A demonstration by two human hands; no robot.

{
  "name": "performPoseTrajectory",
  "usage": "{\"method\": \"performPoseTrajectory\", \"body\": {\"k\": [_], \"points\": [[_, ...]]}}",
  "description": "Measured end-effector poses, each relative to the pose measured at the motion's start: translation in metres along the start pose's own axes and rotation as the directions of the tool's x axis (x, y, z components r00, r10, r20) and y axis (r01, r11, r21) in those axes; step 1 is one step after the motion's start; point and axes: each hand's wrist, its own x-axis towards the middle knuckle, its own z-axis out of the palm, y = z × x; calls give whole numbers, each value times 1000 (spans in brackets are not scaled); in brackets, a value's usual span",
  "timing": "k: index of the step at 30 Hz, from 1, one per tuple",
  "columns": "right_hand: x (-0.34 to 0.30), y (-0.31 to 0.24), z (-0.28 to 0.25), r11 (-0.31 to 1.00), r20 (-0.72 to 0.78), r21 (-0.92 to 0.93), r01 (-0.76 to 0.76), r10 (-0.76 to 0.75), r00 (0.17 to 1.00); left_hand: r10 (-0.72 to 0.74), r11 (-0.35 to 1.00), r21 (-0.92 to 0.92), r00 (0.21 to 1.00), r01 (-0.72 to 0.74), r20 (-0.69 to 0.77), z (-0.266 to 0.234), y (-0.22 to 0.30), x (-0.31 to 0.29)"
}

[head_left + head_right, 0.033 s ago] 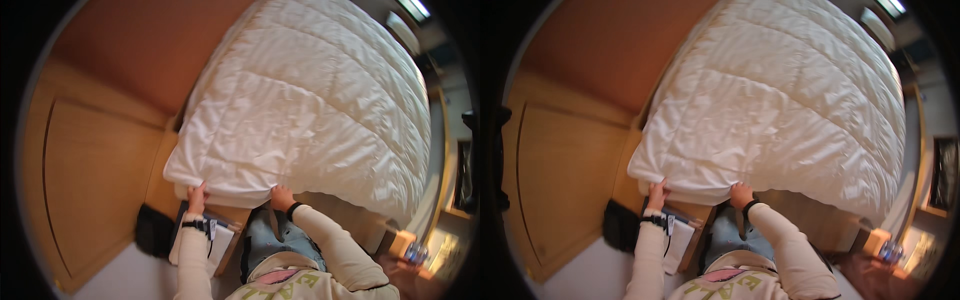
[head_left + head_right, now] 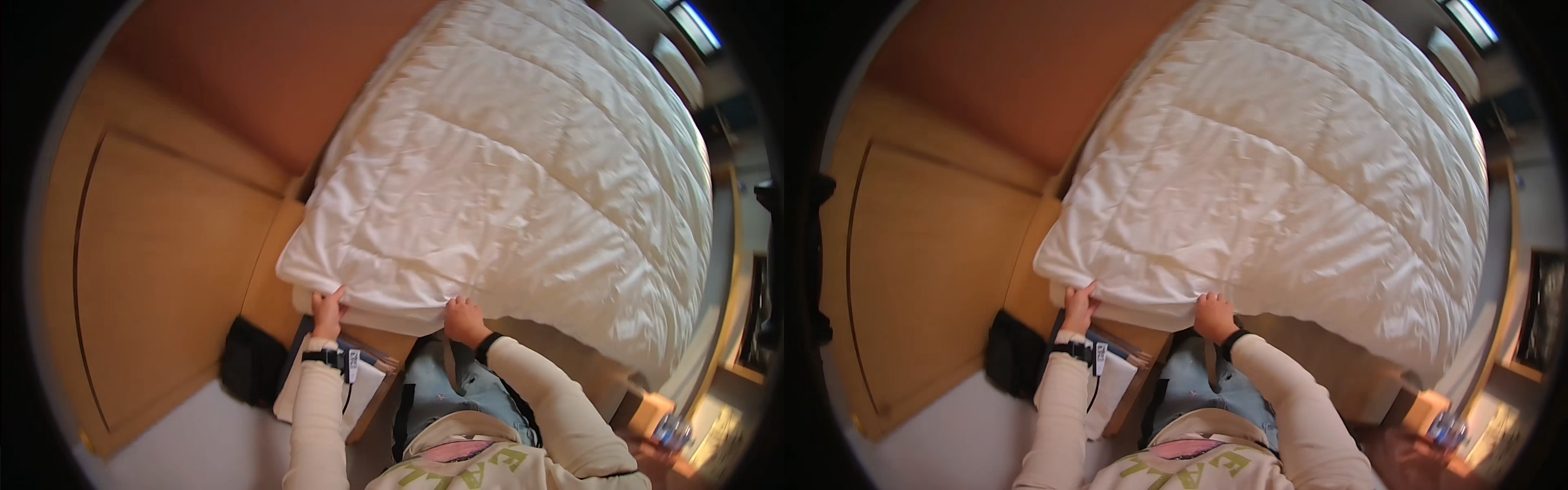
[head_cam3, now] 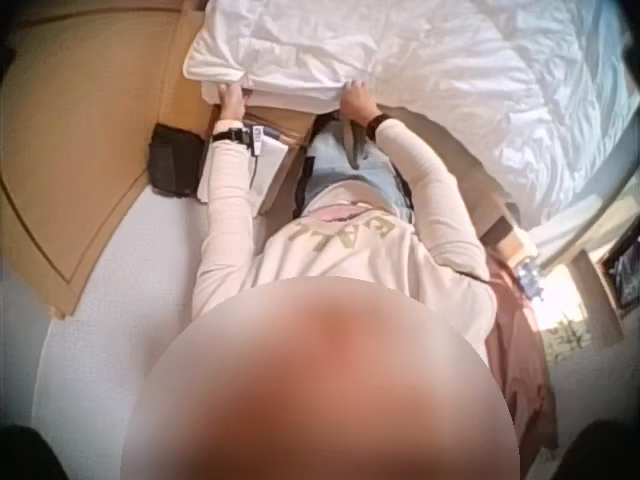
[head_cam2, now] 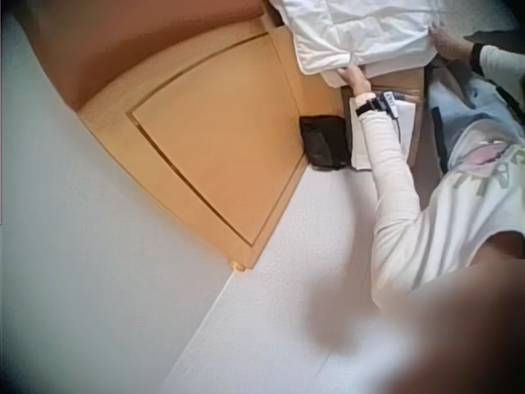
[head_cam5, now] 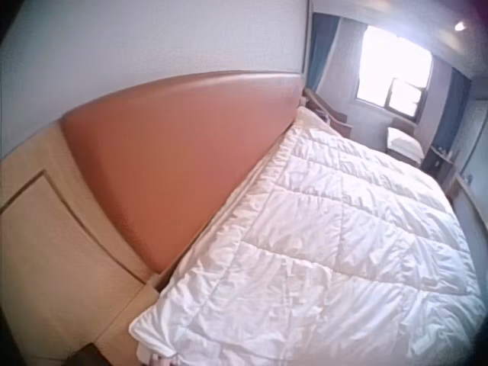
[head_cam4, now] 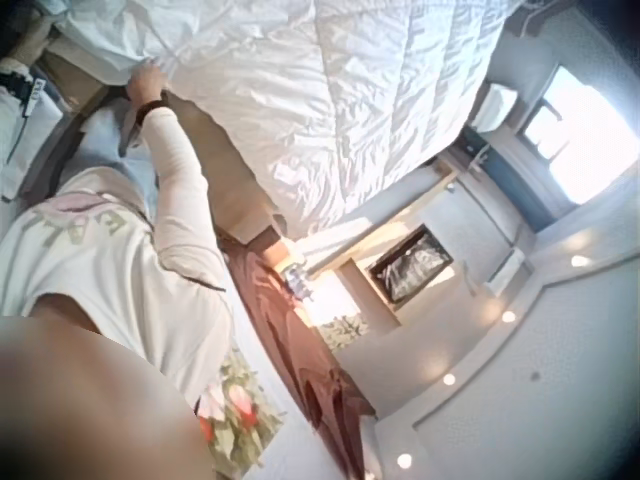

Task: The person spreads a white fitted sheet over a mattress, tucks it around the corners, and smooths it. Then they place a white duvet on top, unfold it, and adjust it across the bed. They briefly move a bag on a nearby table to access the bed and continue smoothing the bedding.

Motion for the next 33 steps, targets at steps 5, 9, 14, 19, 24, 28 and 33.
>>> {"method": "performPoseTrajectory", "body": {"k": [5,9,14,19,24,28,33], "points": [[23,-64,-62,797,-312,394,457,-352,883,66,982,-177,997,-72,-40,15,11,-20],[64,-134,-51,845,-217,305,439,-387,896,39,996,73,987,-50,153,-4,7,-18],[94,-173,-11,977,-404,-35,211,-207,891,572,504,788,821,-354,3,-47,5,1],[102,-157,-17,910,-447,179,373,-262,855,252,932,341,895,-122,-368,-78,6,51],[70,-139,-60,648,-247,628,430,-358,900,438,753,545,899,-369,3,-111,13,104],[37,-175,-72,524,-520,534,664,-415,746,900,-66,911,371,-406,230,-154,93,91],[69,-206,-32,717,-385,287,635,-521,762,791,-28,998,610,-60,59,-158,149,51]]}}
